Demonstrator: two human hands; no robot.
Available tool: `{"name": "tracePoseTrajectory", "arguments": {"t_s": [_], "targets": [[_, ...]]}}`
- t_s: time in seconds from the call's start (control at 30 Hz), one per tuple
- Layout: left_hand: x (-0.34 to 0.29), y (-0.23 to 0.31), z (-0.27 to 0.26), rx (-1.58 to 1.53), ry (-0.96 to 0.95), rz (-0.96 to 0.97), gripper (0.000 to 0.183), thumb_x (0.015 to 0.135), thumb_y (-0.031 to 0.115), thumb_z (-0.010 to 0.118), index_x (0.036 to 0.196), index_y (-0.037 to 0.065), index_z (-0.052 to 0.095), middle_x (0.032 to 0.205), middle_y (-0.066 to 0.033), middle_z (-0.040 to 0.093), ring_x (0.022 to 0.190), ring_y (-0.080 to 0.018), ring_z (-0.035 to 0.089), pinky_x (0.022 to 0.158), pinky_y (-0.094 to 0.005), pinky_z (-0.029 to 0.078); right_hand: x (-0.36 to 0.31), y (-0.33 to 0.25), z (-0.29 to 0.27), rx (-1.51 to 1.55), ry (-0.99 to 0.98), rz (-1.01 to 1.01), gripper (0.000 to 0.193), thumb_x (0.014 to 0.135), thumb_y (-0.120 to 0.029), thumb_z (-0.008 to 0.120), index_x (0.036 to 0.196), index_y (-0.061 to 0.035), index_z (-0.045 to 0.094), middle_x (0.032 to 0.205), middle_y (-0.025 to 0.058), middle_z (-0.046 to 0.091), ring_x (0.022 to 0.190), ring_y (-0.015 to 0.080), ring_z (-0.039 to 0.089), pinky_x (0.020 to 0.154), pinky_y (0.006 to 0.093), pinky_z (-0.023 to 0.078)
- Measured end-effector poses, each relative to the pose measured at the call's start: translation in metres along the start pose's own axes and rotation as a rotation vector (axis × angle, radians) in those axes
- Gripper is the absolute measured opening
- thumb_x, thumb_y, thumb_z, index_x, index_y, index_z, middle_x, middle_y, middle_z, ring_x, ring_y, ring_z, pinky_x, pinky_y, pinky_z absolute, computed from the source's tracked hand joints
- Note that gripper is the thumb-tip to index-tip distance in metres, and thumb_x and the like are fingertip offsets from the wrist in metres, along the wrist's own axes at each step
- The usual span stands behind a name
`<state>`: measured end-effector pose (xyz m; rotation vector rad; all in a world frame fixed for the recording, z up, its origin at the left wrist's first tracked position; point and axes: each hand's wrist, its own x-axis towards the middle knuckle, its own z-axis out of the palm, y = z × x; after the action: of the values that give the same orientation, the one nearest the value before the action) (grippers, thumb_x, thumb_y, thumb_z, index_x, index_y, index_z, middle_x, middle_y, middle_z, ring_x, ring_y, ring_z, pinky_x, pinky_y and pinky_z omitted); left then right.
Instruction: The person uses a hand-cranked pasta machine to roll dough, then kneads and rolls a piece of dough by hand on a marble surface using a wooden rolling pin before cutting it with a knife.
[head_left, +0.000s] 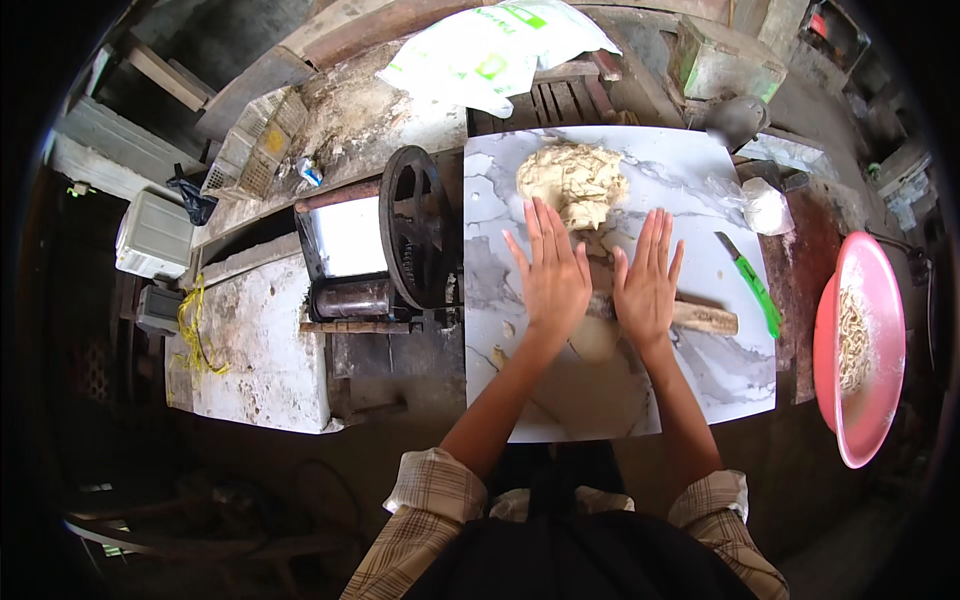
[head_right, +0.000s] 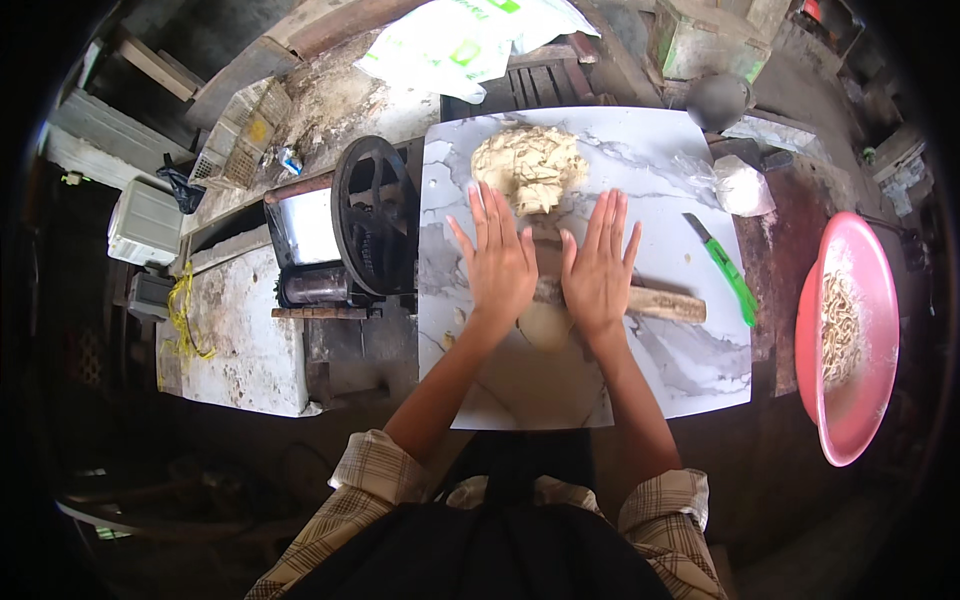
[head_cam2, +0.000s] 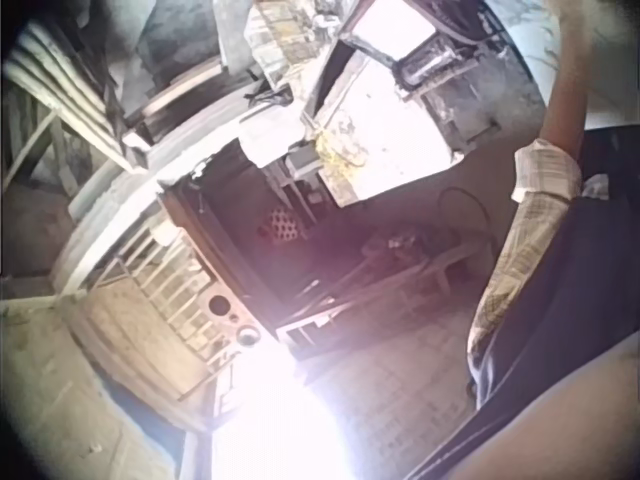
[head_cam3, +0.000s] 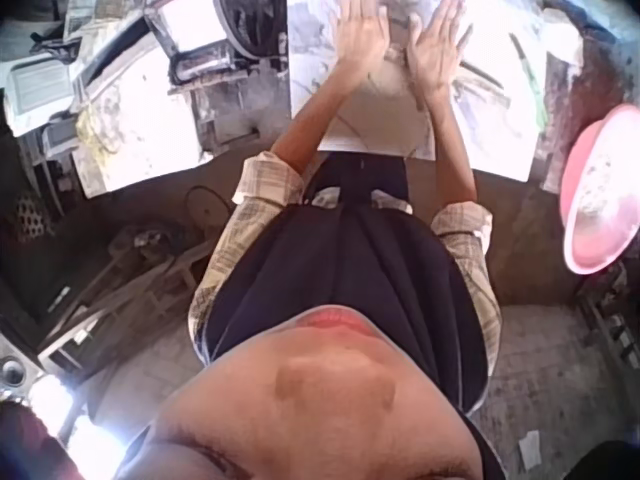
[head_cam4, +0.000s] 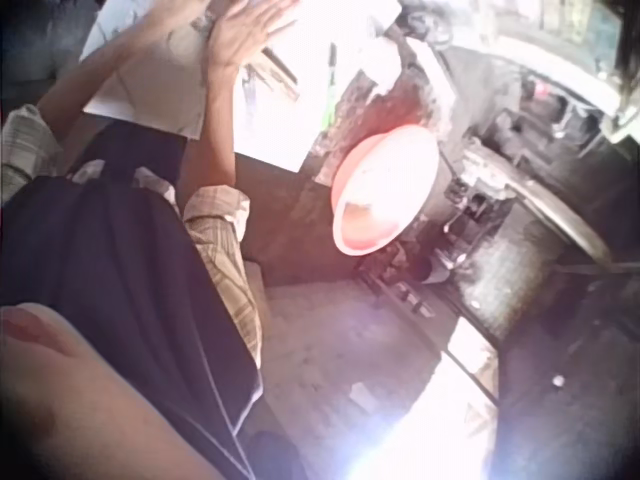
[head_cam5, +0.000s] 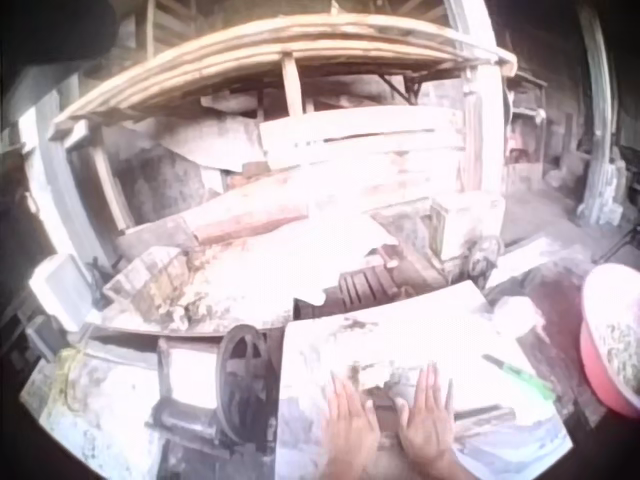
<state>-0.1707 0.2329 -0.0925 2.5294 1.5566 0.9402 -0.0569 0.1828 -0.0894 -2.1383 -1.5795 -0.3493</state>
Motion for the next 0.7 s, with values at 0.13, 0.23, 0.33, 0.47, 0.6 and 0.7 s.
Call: {"name": "tracePoseTrajectory", "arguments": {"t_s": [0.13,0.23,0.33,0.47,0.6,0.7], "targets": [[-0.019,-0.006,-0.001,-0.008,-0.007,-0.01,0.057,0.092,0.021,0.042,0.136,-0.012,0.026,0.145,-0.0262,0.023,0.138,-0.0368,0.017,0.108,-0.0586,0.008,-0.012,-0.003,-0.001,0.001,-0.057,-0.019,0.059,0.094,-0.028,0.038,0.14,0.0057,0.022,0.146,0.0185,0.028,0.139,0.0275,0.02,0.112,0.0466,0.012],[-0.068,-0.002,-0.02,-0.005,-0.114,0.012,0.058,0.091,0.022,0.043,0.136,-0.012,0.027,0.144,-0.0272,0.024,0.138,-0.0355,0.018,0.109,-0.0564,0.01,-0.061,-0.006,-0.021,0.0,-0.144,-0.055,0.06,0.093,-0.028,0.039,0.141,0.0045,0.022,0.146,0.0191,0.027,0.139,0.0278,0.02,0.112,0.0463,0.013],[-0.097,0.001,-0.036,-0.044,-0.188,0.017,0.059,0.09,0.023,0.042,0.136,-0.011,0.027,0.144,-0.0269,0.025,0.138,-0.0346,0.018,0.11,-0.0552,0.01,-0.091,-0.012,-0.033,0.013,-0.207,-0.074,0.061,0.092,-0.029,0.04,0.141,0.0028,0.023,0.146,0.0198,0.028,0.138,0.0284,0.021,0.112,0.046,0.015],[-0.08,0.001,-0.033,-0.022,-0.192,0.032,0.058,0.091,0.024,0.042,0.136,-0.01,0.029,0.145,-0.024,0.025,0.139,-0.0335,0.018,0.109,-0.0566,0.009,-0.075,-0.011,-0.027,0.02,-0.173,-0.075,0.056,0.093,-0.026,0.039,0.141,0.0013,0.026,0.146,0.0181,0.027,0.138,0.0292,0.021,0.112,0.0461,0.014],[-0.023,-0.005,-0.006,0.025,-0.082,0.071,0.056,0.091,0.023,0.042,0.135,-0.01,0.031,0.146,-0.0221,0.025,0.139,-0.0328,0.018,0.108,-0.0586,0.009,-0.02,-0.004,-0.004,-0.049,-0.093,-0.087,0.055,0.094,-0.027,0.041,0.138,0.0034,0.03,0.146,0.019,0.027,0.139,0.0285,0.019,0.112,0.0466,0.013],[0.007,-0.002,0.008,-0.01,0.025,0.048,0.055,0.092,0.023,0.043,0.134,-0.01,0.032,0.146,-0.0221,0.025,0.139,-0.0327,0.018,0.108,-0.0585,0.009,0.01,0.003,0.013,-0.044,0.002,-0.072,0.055,0.094,-0.029,0.041,0.137,0.0036,0.031,0.145,0.0194,0.03,0.139,0.0288,0.02,0.112,0.0468,0.013]]}}
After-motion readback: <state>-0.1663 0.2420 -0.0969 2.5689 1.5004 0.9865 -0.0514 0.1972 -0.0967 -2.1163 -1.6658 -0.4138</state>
